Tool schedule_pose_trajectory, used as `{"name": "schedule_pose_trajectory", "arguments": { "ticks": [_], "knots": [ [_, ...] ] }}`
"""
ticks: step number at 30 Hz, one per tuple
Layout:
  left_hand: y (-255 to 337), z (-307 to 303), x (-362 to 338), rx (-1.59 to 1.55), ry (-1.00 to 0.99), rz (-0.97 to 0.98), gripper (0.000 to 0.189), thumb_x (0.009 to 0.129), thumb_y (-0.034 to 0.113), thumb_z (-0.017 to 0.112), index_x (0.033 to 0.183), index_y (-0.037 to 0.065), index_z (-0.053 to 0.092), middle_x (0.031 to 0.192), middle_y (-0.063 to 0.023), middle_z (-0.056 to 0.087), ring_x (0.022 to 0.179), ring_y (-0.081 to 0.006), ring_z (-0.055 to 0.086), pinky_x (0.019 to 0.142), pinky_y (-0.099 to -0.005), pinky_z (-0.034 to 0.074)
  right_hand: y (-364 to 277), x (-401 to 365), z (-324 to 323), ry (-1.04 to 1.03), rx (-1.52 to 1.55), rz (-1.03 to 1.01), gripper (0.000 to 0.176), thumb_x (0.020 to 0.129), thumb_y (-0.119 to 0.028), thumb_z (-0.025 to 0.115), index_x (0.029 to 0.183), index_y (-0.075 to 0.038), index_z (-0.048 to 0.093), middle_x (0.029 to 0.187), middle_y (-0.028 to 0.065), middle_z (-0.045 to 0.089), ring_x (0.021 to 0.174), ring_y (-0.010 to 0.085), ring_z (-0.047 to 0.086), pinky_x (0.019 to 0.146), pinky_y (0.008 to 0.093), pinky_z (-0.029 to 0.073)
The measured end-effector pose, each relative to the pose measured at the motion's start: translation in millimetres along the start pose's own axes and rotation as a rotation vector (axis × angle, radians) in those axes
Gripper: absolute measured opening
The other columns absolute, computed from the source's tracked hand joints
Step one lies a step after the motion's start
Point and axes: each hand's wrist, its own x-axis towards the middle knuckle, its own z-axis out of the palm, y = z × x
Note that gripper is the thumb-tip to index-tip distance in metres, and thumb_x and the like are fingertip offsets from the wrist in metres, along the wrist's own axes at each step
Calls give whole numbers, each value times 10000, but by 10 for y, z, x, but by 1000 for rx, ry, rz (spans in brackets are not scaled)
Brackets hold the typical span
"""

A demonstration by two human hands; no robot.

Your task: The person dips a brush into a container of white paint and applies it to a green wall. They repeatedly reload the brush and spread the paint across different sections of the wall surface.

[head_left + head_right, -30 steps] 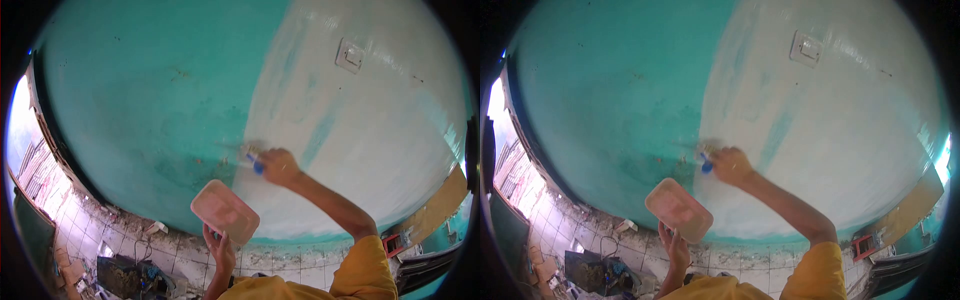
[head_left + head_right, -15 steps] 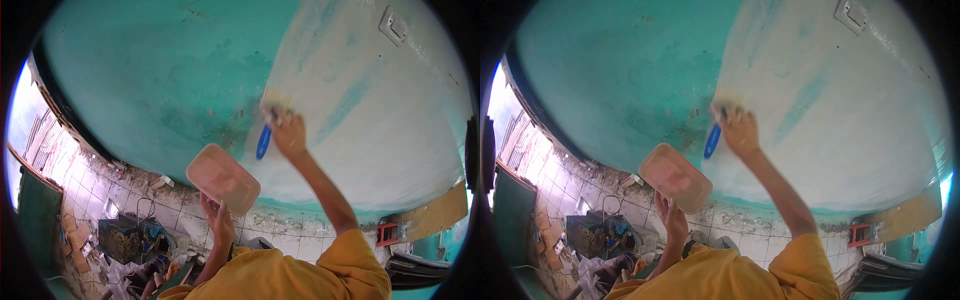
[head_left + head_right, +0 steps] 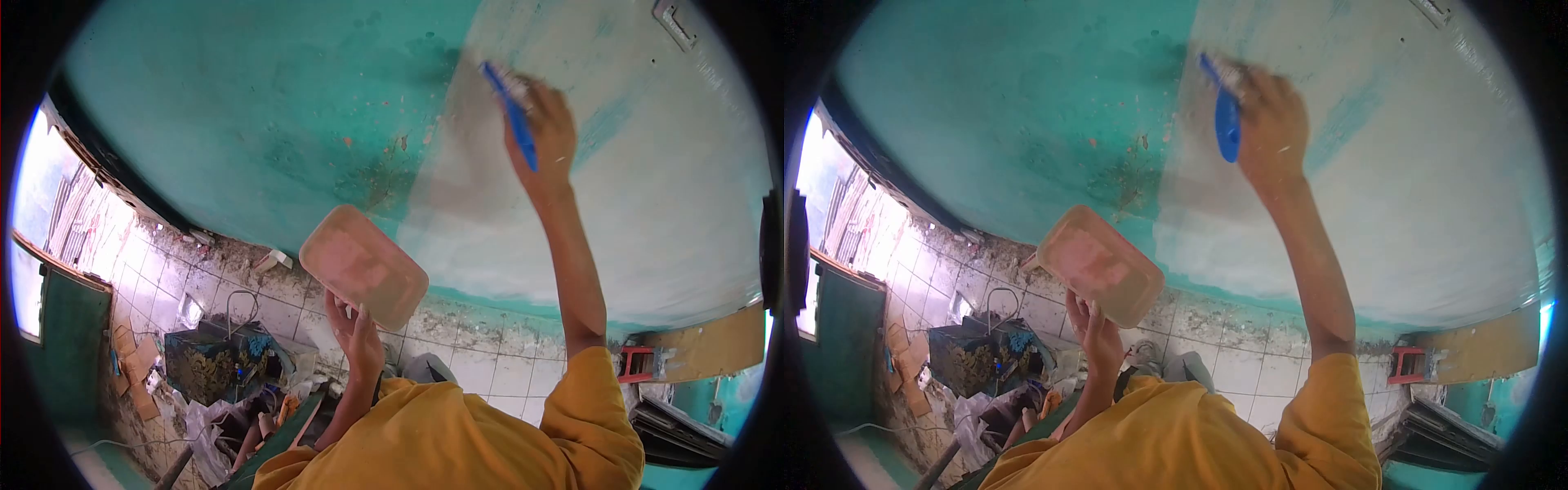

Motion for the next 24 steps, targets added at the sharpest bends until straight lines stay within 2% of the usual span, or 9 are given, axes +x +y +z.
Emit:
{"name": "schedule_pose_trajectory", "arguments": {
  "ticks": [3, 7, 12, 16, 17, 19, 20, 23, 24],
  "knots": [
    [5, 5, -14, 7, 5, -12, 760, 899, 143, 630, 1508, 65, 183, 1360, -83, 378, 1316, -241, 391, 1081, -403, 351, -22, 73, -86, 169, -5, 43, 408, 791, -88, 632, 1188, -174, 664, 1144, 39, 641, 935, 284, 595, 743, 395, 460],
    [-3, -19, -21, 19, 31, -26, 768, 890, 136, 628, 1510, 65, 180, 1358, -91, 379, 1317, -243, 390, 1085, -406, 351, -358, -918, 359, -111, -93, -11, 522, 771, -80, 629, 1273, -223, 628, 1211, 30, 594, 1020, 290, 568, 827, 460, 462],
    [7, 53, 4, -12, 43, 17, 790, 857, 111, 654, 1493, 37, 192, 1286, -91, 388, 1187, -197, 439, 971, -342, 409, -795, -1729, 635, -500, 208, 37, 542, 772, -116, 626, 1305, -210, 598, 1152, 47, 602, 992, 259, 579, 833, 431, 468],
    [7, 70, -15, -13, 26, 14, 783, 858, 106, 649, 1495, 34, 200, 1267, -81, 393, 1166, -186, 437, 979, -341, 402, -393, -1090, 383, -395, 201, 5, 524, 789, -140, 620, 1306, -222, 599, 1032, 65, 634, 916, 255, 603, 773, 400, 451],
    [-6, 54, -22, -12, 25, 9, 783, 858, 106, 649, 1495, 34, 200, 1267, -81, 393, 1166, -186, 437, 979, -341, 402, -262, -823, 253, -211, 143, -18, 531, 779, -120, 616, 1299, -224, 606, 1023, 68, 643, 892, 259, 607, 768, 401, 450],
    [-42, 19, -28, 5, -20, 0, 759, 885, 123, 632, 1500, 47, 195, 1317, -82, 408, 1284, -230, 418, 1065, -400, 367, -4, -359, 27, -84, 121, 16, 517, 780, -68, 600, 1282, -191, 618, 1076, 75, 649, 896, 269, 603, 768, 404, 449],
    [-47, 16, -40, 7, -18, -4, 759, 885, 123, 632, 1500, 47, 195, 1317, -82, 408, 1284, -230, 418, 1065, -400, 367, 4, -95, -173, -13, 66, 7, 250, 799, -77, 693, 1048, -53, 685, 1043, 142, 668, 897, 318, 615, 753, 396, 463],
    [-53, 44, -44, 19, -20, 0, 747, 892, 120, 625, 1500, 49, 196, 1316, -79, 412, 1275, -223, 424, 1062, -401, 366, 28, 24, -235, 145, -77, -12, 302, 792, -62, 686, 1094, -67, 671, 1067, 106, 658, 908, 287, 611, 741, 385, 457],
    [-50, 67, -37, 15, 1, 1, 764, 878, 118, 638, 1498, 37, 198, 1284, -81, 406, 1212, -201, 432, 1007, -363, 387, 16, -135, -167, 80, -91, 17, 366, 777, -49, 650, 1140, -100, 659, 1129, 98, 632, 961, 292, 595, 757, 402, 448]
  ]
}}
